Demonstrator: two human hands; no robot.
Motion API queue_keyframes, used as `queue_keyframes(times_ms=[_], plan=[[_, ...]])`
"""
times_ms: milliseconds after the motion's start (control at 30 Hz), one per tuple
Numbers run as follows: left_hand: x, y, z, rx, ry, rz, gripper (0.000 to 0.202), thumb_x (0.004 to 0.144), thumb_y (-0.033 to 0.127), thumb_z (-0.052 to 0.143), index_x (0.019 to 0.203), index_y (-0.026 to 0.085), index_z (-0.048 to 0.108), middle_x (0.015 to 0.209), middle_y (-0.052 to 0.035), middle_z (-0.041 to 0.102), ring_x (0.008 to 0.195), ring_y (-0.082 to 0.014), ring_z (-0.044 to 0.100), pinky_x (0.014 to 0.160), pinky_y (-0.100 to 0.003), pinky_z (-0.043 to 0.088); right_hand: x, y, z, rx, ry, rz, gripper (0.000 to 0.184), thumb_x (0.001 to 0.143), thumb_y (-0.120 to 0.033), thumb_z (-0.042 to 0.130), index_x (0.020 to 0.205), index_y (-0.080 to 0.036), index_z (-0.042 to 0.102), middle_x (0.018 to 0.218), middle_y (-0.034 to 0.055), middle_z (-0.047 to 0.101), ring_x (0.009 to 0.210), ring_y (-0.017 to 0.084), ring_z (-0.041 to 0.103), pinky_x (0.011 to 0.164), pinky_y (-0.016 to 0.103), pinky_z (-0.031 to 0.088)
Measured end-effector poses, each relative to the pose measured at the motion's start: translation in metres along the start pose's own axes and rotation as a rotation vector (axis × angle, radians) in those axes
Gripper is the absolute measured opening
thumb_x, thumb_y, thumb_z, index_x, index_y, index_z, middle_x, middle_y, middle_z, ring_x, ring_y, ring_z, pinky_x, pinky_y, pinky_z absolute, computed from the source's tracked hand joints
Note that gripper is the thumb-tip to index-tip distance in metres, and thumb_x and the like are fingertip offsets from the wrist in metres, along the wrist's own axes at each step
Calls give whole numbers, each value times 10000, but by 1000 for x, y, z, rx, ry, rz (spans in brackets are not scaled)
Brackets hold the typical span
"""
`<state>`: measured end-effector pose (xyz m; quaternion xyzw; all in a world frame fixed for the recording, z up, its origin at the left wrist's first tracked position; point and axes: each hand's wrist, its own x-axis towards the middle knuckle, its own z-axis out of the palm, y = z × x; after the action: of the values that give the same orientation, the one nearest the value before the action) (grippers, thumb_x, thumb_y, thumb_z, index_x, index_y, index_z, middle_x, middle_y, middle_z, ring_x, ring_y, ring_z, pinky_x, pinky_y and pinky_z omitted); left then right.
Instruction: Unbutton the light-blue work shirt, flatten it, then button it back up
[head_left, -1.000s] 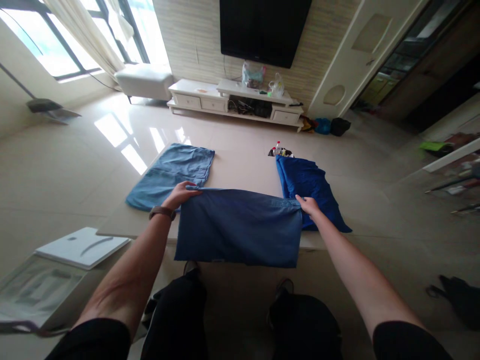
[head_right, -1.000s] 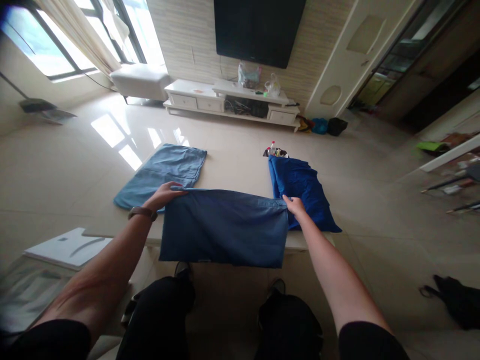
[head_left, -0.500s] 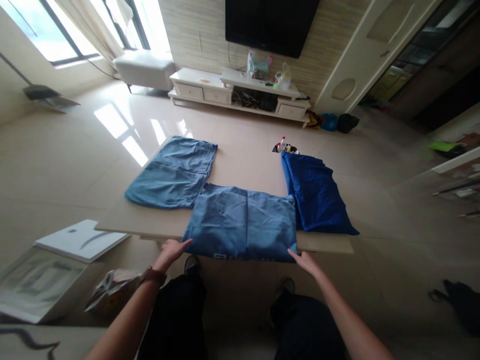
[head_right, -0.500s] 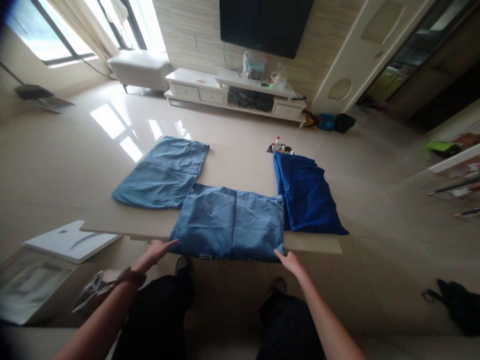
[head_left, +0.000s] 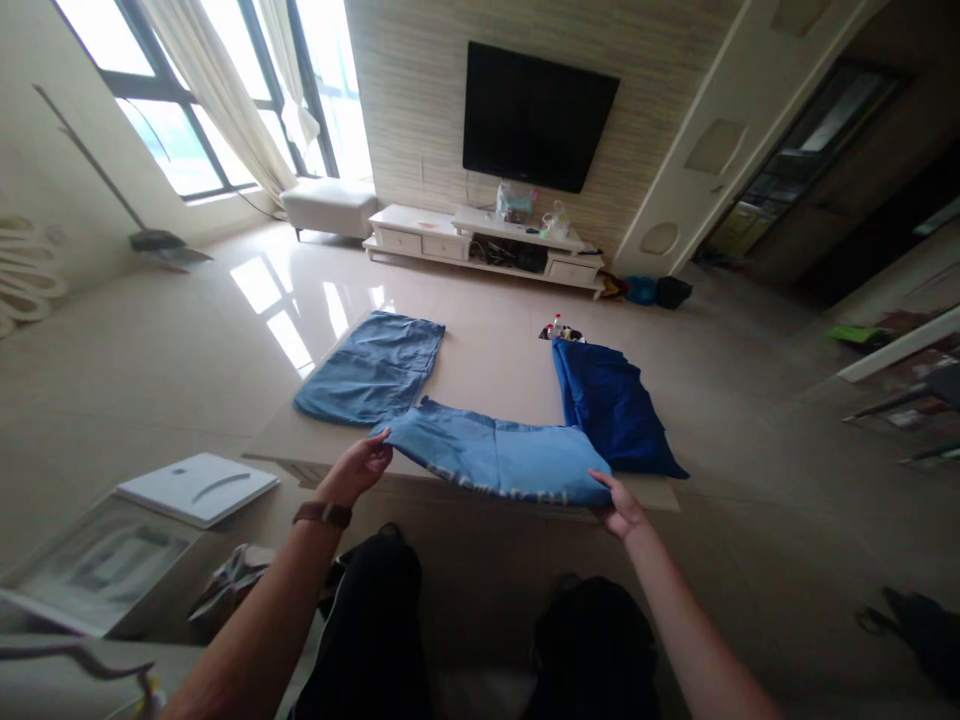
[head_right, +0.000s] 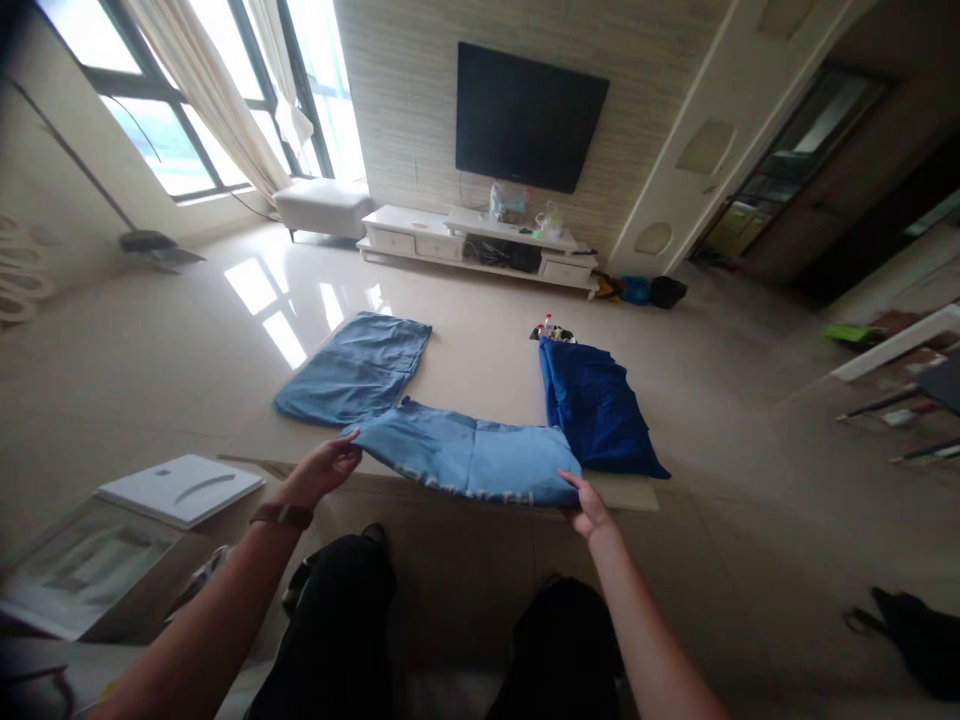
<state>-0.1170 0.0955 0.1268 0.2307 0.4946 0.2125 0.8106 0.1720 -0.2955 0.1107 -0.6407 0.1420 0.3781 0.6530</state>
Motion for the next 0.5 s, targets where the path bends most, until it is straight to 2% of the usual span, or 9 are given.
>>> queue_keyframes(times_ms=[67, 133, 267, 367, 433, 500], plan=[[-26, 25, 15, -153, -48, 33, 294, 1027, 48, 512, 773, 188, 460, 613, 59, 486, 474, -20, 507, 503, -76, 501, -31, -21, -3, 120, 9, -92, 154, 820, -217, 749, 954, -206, 674, 847, 30, 758, 749, 211, 740, 656, 309, 654], [-52, 43, 31, -294, -114, 50, 257, 1041, 72, 496, 808, 180, 487, 633, 45, 519, 505, -40, 558, 514, -102, 537, -60, -38, -5, 221, 35, -153, 150, 818, -184, 756, 927, -210, 656, 863, 23, 756, 751, 188, 738, 670, 276, 660], [-84, 55, 55, -373, -168, 41, 181, 1058, 117, 470, 897, 161, 542, 691, 8, 590, 574, -86, 632, 527, -164, 592, -103, -57, -9, 299, 64, -206, 163, 823, -149, 759, 888, -216, 625, 855, 18, 745, 731, 171, 730, 665, 265, 670], [-84, 51, 70, -366, -164, 11, 164, 1033, 94, 490, 894, 165, 539, 685, 9, 587, 554, -90, 615, 495, -170, 574, -113, -66, -14, 321, 72, -225, 165, 830, -140, 756, 887, -216, 620, 845, 18, 737, 734, 173, 727, 669, 275, 676], [-75, 46, 84, -348, -172, 6, 154, 1023, 90, 502, 897, 168, 543, 672, 15, 572, 534, -87, 592, 478, -169, 554, -109, -75, -21, 349, 100, -212, 154, 841, -130, 743, 893, -209, 621, 843, 19, 732, 733, 164, 723, 674, 265, 673], [-60, 40, 106, -310, -194, 26, 137, 1018, 101, 514, 907, 170, 556, 655, 22, 550, 514, -87, 563, 465, -176, 535, -99, -90, -30, 341, 123, -215, 142, 849, -123, 730, 893, -204, 621, 835, 23, 724, 727, 162, 716, 663, 262, 667]])
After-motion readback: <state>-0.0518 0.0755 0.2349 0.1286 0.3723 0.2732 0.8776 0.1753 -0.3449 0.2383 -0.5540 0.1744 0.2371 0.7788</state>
